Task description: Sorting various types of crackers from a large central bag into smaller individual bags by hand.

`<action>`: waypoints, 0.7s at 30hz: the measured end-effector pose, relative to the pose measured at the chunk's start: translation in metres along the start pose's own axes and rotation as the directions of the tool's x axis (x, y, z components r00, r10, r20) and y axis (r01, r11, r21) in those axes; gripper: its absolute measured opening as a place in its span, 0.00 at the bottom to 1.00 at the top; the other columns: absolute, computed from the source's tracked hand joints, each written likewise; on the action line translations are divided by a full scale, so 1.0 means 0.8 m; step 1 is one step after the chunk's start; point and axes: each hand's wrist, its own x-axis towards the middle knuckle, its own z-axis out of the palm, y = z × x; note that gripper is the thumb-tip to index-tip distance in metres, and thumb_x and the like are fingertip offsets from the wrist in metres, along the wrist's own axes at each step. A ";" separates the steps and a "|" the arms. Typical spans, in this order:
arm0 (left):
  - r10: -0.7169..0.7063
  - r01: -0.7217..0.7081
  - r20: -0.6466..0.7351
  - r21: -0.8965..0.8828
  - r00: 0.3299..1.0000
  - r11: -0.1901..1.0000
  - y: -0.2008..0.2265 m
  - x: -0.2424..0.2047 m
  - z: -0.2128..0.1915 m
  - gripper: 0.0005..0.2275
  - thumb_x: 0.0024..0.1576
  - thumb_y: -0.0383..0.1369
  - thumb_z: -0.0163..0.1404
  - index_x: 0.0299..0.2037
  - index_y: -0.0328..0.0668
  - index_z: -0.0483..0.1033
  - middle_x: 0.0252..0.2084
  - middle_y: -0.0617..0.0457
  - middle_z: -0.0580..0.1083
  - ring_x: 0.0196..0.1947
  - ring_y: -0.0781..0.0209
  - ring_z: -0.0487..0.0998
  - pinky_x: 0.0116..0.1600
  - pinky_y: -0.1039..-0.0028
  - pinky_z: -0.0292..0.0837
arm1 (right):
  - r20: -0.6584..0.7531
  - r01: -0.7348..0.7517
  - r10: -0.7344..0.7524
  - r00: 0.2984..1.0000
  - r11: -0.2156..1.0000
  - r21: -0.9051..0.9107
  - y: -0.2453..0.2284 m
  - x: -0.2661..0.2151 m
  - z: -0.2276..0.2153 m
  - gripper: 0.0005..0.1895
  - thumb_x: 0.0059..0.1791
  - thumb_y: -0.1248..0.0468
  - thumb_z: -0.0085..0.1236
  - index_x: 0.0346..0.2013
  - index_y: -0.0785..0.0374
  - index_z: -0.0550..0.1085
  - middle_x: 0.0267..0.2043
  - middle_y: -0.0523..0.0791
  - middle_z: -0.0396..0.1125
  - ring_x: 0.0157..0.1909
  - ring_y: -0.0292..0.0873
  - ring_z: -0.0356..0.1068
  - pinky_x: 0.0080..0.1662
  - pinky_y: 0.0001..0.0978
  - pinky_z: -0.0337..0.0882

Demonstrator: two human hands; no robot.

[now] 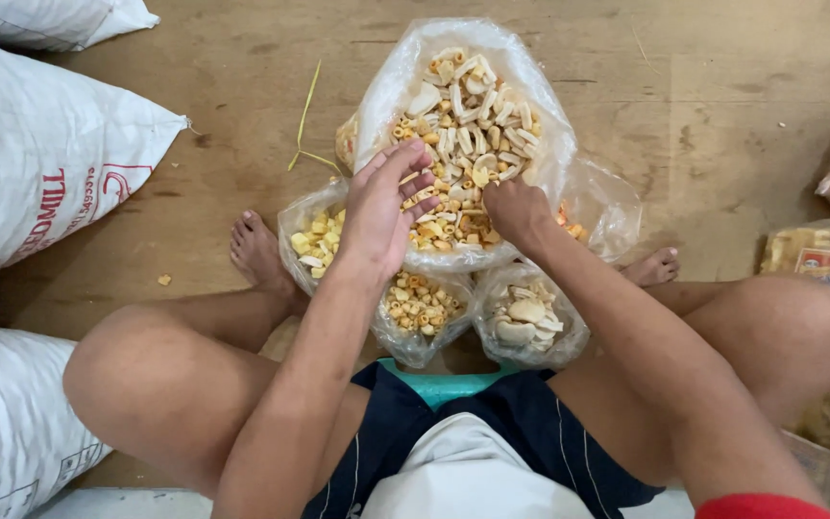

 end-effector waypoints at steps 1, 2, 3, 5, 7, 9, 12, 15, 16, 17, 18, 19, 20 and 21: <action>-0.003 0.003 0.000 0.001 1.000 1.000 -0.002 0.000 -0.001 0.10 0.56 0.38 0.57 0.44 0.47 0.76 0.37 0.59 0.73 0.38 0.65 0.76 0.42 0.69 0.76 | 0.002 -0.001 0.001 1.000 1.000 0.001 0.000 0.000 0.000 0.11 0.49 0.67 0.46 0.40 0.64 0.76 0.30 0.52 0.72 0.41 0.57 0.75 0.34 0.57 0.77; -0.005 0.005 -0.003 0.008 1.000 1.000 -0.003 0.001 -0.001 0.10 0.56 0.38 0.57 0.44 0.47 0.76 0.37 0.59 0.73 0.38 0.64 0.76 0.42 0.69 0.77 | 0.030 -0.008 0.008 1.000 1.000 0.001 0.000 0.000 -0.001 0.11 0.49 0.67 0.46 0.40 0.64 0.76 0.31 0.52 0.72 0.41 0.57 0.75 0.34 0.57 0.77; -0.008 0.008 -0.005 0.016 1.000 1.000 -0.004 0.001 -0.001 0.10 0.56 0.38 0.57 0.44 0.47 0.75 0.37 0.59 0.74 0.38 0.64 0.76 0.42 0.68 0.77 | 0.058 -0.015 0.015 0.998 1.000 0.001 0.000 0.001 -0.002 0.11 0.49 0.67 0.46 0.41 0.64 0.76 0.31 0.52 0.72 0.41 0.57 0.75 0.35 0.57 0.77; -0.012 0.013 -0.003 0.018 1.000 1.000 -0.006 0.004 -0.002 0.10 0.57 0.38 0.57 0.44 0.47 0.75 0.38 0.59 0.73 0.38 0.64 0.76 0.43 0.68 0.77 | 0.066 -0.021 0.019 0.998 1.000 0.019 -0.004 -0.001 -0.019 0.11 0.49 0.67 0.47 0.42 0.63 0.75 0.32 0.53 0.72 0.41 0.58 0.76 0.36 0.58 0.77; -0.022 0.022 0.001 0.022 1.000 1.000 -0.009 0.005 -0.002 0.10 0.57 0.39 0.56 0.45 0.48 0.75 0.38 0.59 0.73 0.39 0.64 0.76 0.43 0.68 0.77 | 0.078 -0.031 0.028 0.997 0.999 0.037 -0.007 -0.003 -0.036 0.11 0.49 0.66 0.47 0.44 0.63 0.75 0.33 0.54 0.73 0.42 0.58 0.76 0.37 0.59 0.77; -0.043 0.043 0.006 0.025 0.999 0.999 -0.011 0.007 -0.001 0.10 0.57 0.38 0.56 0.45 0.48 0.75 0.39 0.59 0.73 0.39 0.63 0.77 0.44 0.67 0.77 | 0.163 -0.053 0.035 0.986 0.993 0.106 -0.007 -0.002 -0.052 0.16 0.48 0.66 0.56 0.50 0.61 0.74 0.37 0.55 0.73 0.45 0.60 0.76 0.42 0.60 0.77; -0.047 0.047 0.004 0.027 0.999 0.999 -0.013 0.007 0.000 0.10 0.57 0.38 0.56 0.46 0.48 0.75 0.39 0.58 0.73 0.40 0.62 0.76 0.44 0.67 0.76 | 0.232 -0.123 0.095 0.968 0.986 0.111 0.001 0.006 -0.039 0.19 0.47 0.63 0.60 0.53 0.55 0.74 0.39 0.54 0.74 0.46 0.60 0.77 0.44 0.60 0.77; -0.045 0.045 0.007 0.038 0.999 0.998 -0.013 0.006 0.002 0.10 0.57 0.38 0.56 0.45 0.48 0.76 0.39 0.58 0.73 0.39 0.63 0.77 0.43 0.68 0.76 | 0.272 -0.169 0.130 0.954 0.978 0.126 0.004 0.008 -0.045 0.17 0.46 0.63 0.62 0.50 0.50 0.77 0.39 0.53 0.75 0.45 0.60 0.78 0.43 0.58 0.77; -0.046 0.046 0.006 0.036 0.999 0.998 -0.015 0.007 0.003 0.10 0.57 0.38 0.56 0.45 0.48 0.76 0.39 0.58 0.73 0.39 0.63 0.77 0.43 0.68 0.76 | 0.273 -0.168 0.129 0.953 0.978 0.125 0.005 0.008 -0.042 0.17 0.46 0.63 0.62 0.50 0.50 0.77 0.39 0.53 0.75 0.45 0.60 0.78 0.43 0.58 0.77; -0.044 0.044 0.010 0.035 0.999 0.998 -0.016 0.008 0.003 0.10 0.56 0.38 0.56 0.45 0.48 0.76 0.39 0.58 0.73 0.39 0.63 0.77 0.43 0.68 0.77 | 0.274 -0.164 0.125 0.954 0.978 0.126 0.007 0.008 -0.040 0.19 0.46 0.63 0.62 0.53 0.51 0.76 0.40 0.55 0.74 0.45 0.61 0.78 0.44 0.59 0.77; -0.042 0.042 0.013 0.035 0.999 0.999 -0.017 0.010 0.003 0.10 0.56 0.38 0.57 0.45 0.47 0.75 0.39 0.58 0.73 0.39 0.64 0.77 0.42 0.68 0.77 | 0.275 -0.161 0.121 0.954 0.979 0.128 0.009 0.008 -0.037 0.22 0.46 0.64 0.62 0.55 0.53 0.75 0.41 0.57 0.74 0.46 0.62 0.77 0.44 0.60 0.77; -0.042 0.042 0.012 0.034 0.999 0.999 -0.017 0.009 0.004 0.10 0.56 0.38 0.57 0.45 0.47 0.75 0.39 0.58 0.73 0.39 0.64 0.77 0.42 0.68 0.77 | 0.275 -0.159 0.119 0.954 0.979 0.128 0.007 0.003 -0.038 0.22 0.46 0.64 0.62 0.55 0.53 0.75 0.41 0.57 0.74 0.46 0.62 0.77 0.44 0.60 0.77; -0.044 0.044 0.010 0.037 0.999 0.998 -0.017 0.009 0.004 0.10 0.56 0.38 0.56 0.45 0.47 0.75 0.39 0.58 0.73 0.38 0.64 0.77 0.42 0.69 0.77 | 0.266 -0.099 0.073 0.961 0.992 0.084 0.004 -0.002 -0.039 0.18 0.47 0.64 0.58 0.52 0.53 0.77 0.40 0.55 0.74 0.46 0.60 0.78 0.43 0.57 0.77; -0.047 0.046 0.008 0.041 0.999 0.998 -0.016 0.008 0.005 0.11 0.56 0.37 0.56 0.46 0.47 0.75 0.38 0.59 0.72 0.38 0.64 0.77 0.41 0.69 0.77 | 0.258 -0.038 0.026 0.966 0.999 0.039 0.001 -0.006 -0.039 0.14 0.49 0.64 0.54 0.49 0.53 0.78 0.38 0.53 0.75 0.45 0.58 0.78 0.42 0.53 0.78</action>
